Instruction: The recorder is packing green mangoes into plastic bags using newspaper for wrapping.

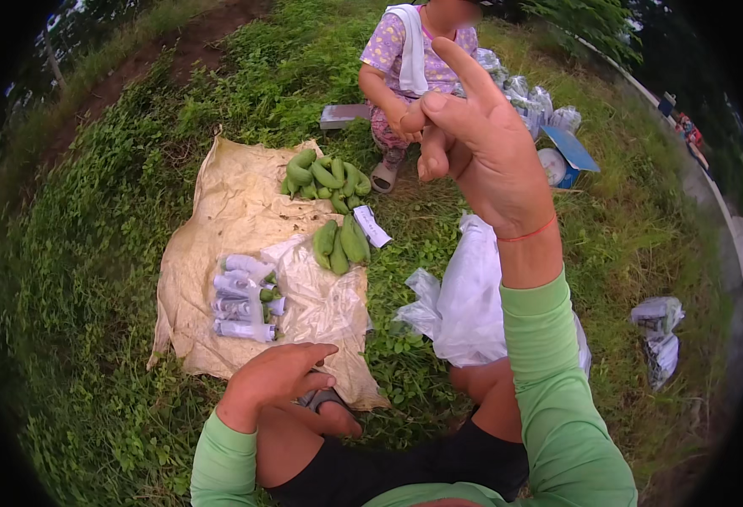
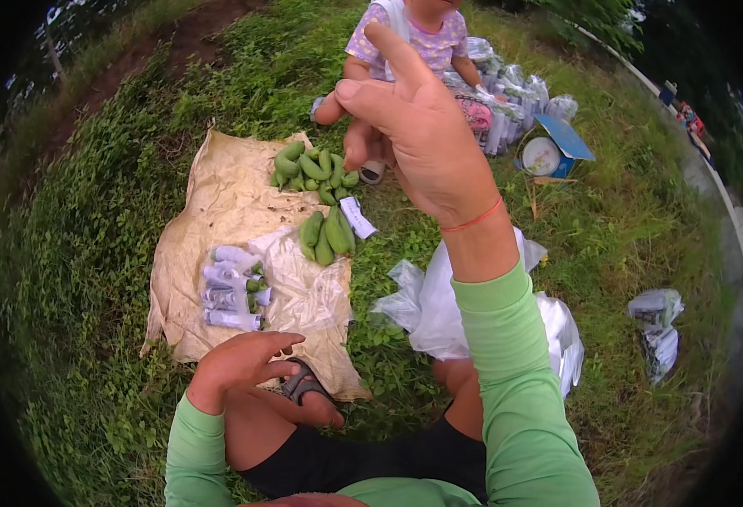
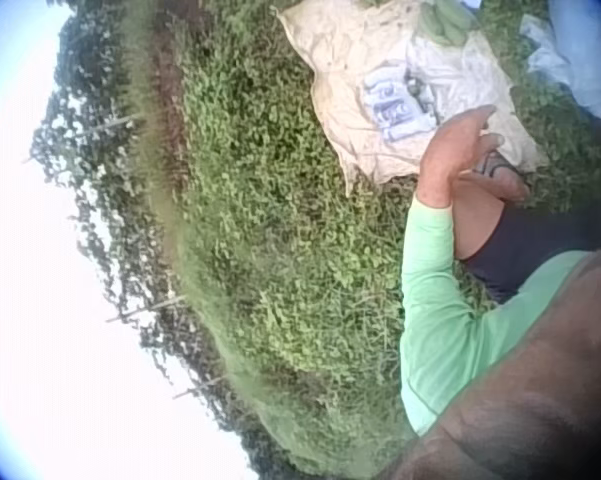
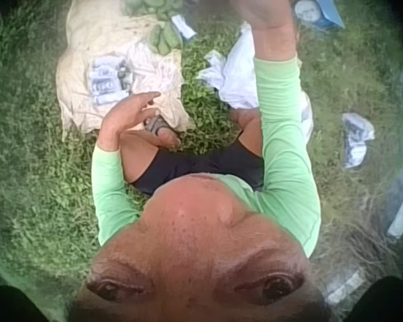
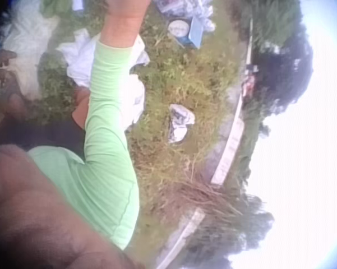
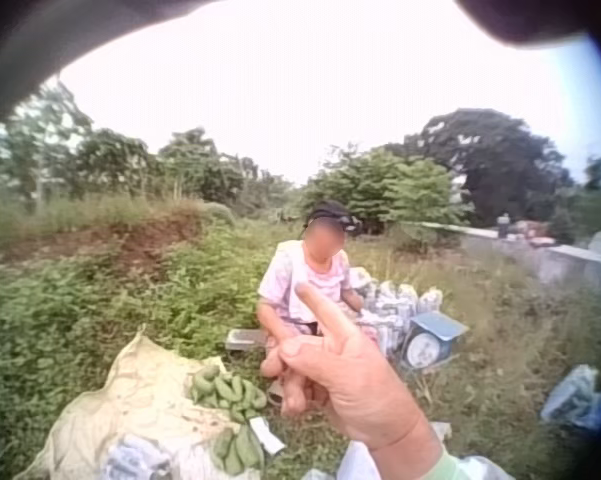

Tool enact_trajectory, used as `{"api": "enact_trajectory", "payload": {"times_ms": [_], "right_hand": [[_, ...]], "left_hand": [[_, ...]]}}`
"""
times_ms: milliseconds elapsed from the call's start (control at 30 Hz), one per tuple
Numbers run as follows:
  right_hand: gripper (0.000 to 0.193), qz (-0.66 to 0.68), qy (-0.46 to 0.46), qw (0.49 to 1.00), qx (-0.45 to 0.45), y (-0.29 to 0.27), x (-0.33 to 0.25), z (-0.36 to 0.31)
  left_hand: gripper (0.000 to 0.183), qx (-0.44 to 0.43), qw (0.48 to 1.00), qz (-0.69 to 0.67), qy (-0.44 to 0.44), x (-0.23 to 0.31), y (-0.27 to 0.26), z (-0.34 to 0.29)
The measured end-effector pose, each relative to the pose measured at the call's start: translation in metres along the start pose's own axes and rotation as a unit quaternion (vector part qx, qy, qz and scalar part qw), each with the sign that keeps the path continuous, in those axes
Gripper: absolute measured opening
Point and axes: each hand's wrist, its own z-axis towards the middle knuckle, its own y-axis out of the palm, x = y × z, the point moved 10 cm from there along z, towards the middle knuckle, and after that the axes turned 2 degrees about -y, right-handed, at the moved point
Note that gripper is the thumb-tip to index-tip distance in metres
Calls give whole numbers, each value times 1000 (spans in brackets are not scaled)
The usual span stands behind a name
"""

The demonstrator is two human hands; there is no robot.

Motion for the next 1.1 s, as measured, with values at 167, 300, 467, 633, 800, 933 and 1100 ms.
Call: {"api": "enact_trajectory", "payload": {"times_ms": [167,300,467,633,800,933,1100], "right_hand": [[86,3,56,998,-41,19,9,-14],[87,-25,114,991,-64,20,27,-28],[88,18,208,970,-122,26,76,-65],[77,0,347,924,-157,31,157,-135],[71,47,395,901,-173,31,184,-164],[70,34,397,900,-175,29,181,-162],[48,28,377,912,-158,16,166,-150]], "left_hand": [[56,10,1000,-24,-15,-7,-3,-2],[57,3,999,-23,-38,-16,-1,0],[57,-4,999,-36,-25,-14,1,4],[57,-15,999,-24,-34,-11,3,10],[57,-19,1000,4,-16,-2,3,16],[57,-7,1000,-16,-5,1,2,19],[59,9,1000,-4,10,6,1,18]]}}
